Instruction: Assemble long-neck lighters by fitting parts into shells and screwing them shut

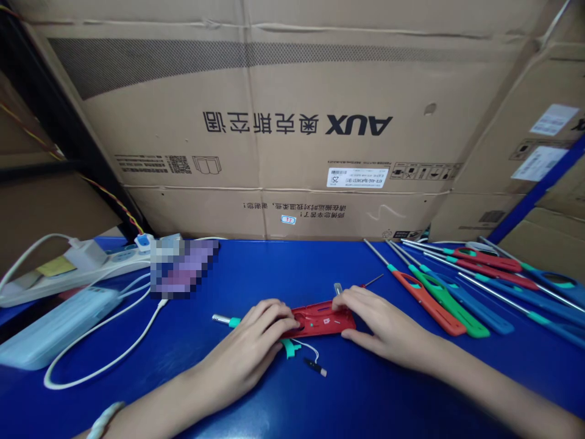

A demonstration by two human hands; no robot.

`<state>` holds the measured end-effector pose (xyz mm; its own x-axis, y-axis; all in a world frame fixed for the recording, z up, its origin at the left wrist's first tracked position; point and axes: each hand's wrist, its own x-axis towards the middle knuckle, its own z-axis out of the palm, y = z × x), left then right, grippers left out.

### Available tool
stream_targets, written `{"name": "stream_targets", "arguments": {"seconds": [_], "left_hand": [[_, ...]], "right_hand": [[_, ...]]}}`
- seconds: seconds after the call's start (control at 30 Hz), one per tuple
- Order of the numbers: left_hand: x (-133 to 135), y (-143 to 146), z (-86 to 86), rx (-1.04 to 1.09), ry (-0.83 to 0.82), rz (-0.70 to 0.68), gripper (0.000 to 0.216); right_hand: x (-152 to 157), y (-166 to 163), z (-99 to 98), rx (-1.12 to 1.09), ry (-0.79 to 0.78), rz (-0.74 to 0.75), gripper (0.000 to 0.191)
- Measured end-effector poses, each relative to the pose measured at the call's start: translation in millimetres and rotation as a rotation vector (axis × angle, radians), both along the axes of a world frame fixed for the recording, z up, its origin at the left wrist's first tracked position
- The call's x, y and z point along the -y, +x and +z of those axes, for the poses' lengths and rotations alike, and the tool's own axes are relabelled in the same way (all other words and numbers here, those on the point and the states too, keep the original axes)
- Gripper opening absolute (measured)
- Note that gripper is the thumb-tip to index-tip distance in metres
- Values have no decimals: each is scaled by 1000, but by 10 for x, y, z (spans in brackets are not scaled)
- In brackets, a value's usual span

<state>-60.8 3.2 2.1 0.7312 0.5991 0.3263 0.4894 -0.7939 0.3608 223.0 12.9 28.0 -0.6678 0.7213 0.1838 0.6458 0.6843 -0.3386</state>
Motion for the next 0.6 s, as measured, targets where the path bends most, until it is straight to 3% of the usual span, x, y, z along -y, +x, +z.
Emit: {"name": "stream_targets", "arguments": {"seconds": [0.27,0.47,0.6], "left_hand": [[-15,-56,143,93,97,91,33],[-44,73,154,-95,49,-9,31],[-113,168,137,-201,31,-16,35]], "right_hand": [[-340,-31,55,-50,56,-88,21],[-683,-195,-94,-64,84,-77,26],[-703,-164,-70,-62,109,-77,23]]}}
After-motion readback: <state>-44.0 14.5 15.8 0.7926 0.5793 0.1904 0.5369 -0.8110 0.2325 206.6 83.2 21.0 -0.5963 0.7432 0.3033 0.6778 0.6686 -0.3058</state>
